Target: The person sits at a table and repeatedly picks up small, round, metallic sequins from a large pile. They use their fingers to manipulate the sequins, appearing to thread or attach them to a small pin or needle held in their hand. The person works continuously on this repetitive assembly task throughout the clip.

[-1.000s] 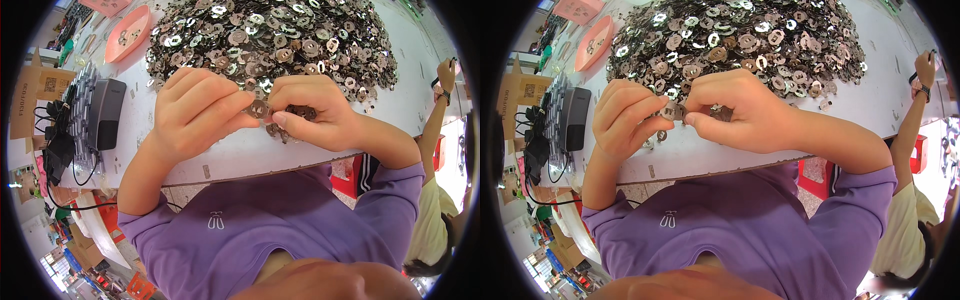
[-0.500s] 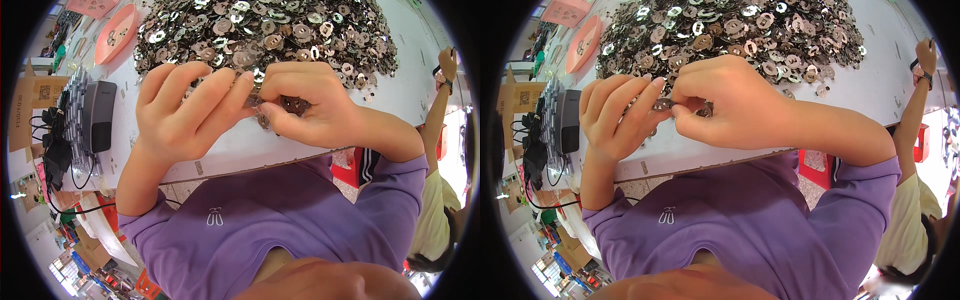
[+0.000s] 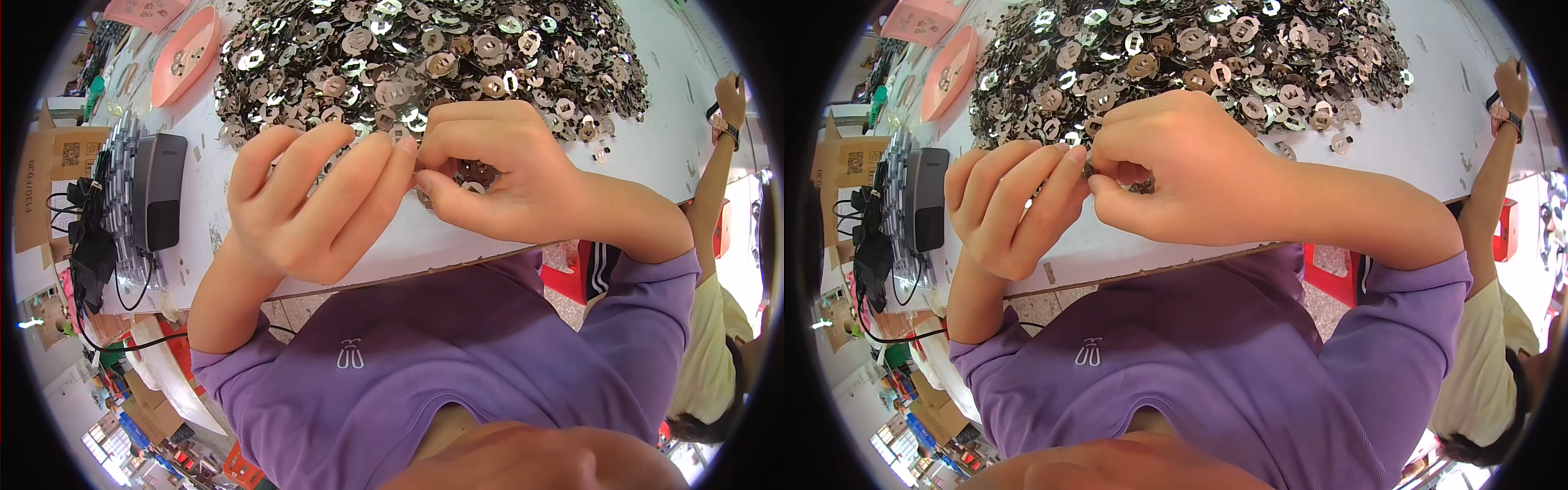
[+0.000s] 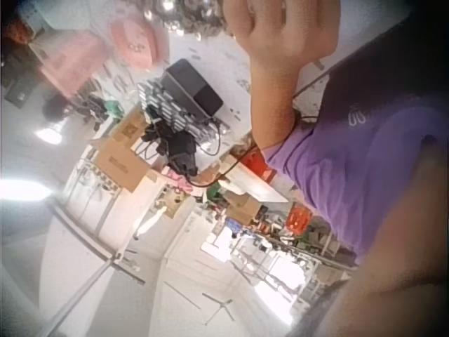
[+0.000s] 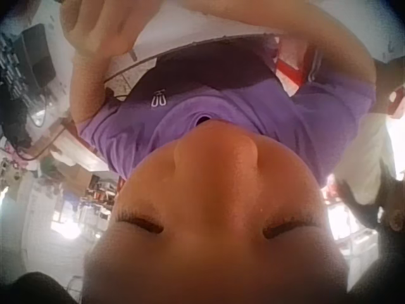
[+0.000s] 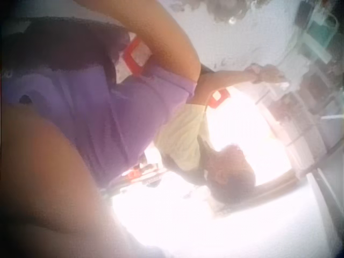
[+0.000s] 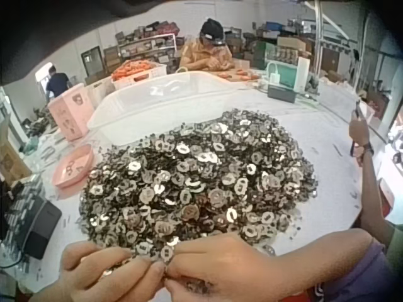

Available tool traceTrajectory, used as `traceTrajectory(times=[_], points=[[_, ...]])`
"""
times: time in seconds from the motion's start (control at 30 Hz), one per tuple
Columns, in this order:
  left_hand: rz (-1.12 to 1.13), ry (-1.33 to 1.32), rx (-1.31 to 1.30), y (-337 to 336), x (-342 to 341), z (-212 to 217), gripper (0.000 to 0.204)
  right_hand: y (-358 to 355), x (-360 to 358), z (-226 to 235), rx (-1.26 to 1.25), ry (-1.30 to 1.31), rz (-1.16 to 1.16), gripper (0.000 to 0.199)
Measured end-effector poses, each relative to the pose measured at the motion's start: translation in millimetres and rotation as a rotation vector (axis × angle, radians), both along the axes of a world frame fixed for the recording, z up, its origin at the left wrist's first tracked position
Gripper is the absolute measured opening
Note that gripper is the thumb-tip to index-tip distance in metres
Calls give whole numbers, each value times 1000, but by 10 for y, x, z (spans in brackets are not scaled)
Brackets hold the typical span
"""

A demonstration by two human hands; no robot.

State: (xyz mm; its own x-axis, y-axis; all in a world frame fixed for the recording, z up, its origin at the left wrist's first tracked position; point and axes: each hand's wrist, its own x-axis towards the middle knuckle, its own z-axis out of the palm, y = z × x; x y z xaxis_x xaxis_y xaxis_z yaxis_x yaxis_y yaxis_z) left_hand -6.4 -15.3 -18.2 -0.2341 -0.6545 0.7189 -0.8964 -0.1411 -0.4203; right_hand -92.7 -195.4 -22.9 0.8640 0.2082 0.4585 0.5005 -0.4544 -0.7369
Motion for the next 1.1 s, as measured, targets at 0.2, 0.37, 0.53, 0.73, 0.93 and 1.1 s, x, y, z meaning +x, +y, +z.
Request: traceTrajectory(times=[0.2, 0.37, 0.53, 0.73, 0.93, 1.1], points=[[20, 2, 18, 8, -39, 10, 16, 13, -6, 12, 36, 23, 2, 17], [1, 22, -9, -4, -21, -17, 15, 9, -9, 23, 23, 33, 6, 16], [-1, 46, -4, -8, -26, -24, 16, 4, -6, 9, 35, 32, 12, 15], [-28, 110, 13, -6, -26, -9, 22, -35, 11, -22, 51, -71, 99, 4], [-15, 248, 75, 44, -73, 71, 27, -18, 5, 6, 127, -10, 96, 12], [3, 307, 180, 101, -88, 144, 31, -19, 15, -21, 122, -20, 119, 12]])
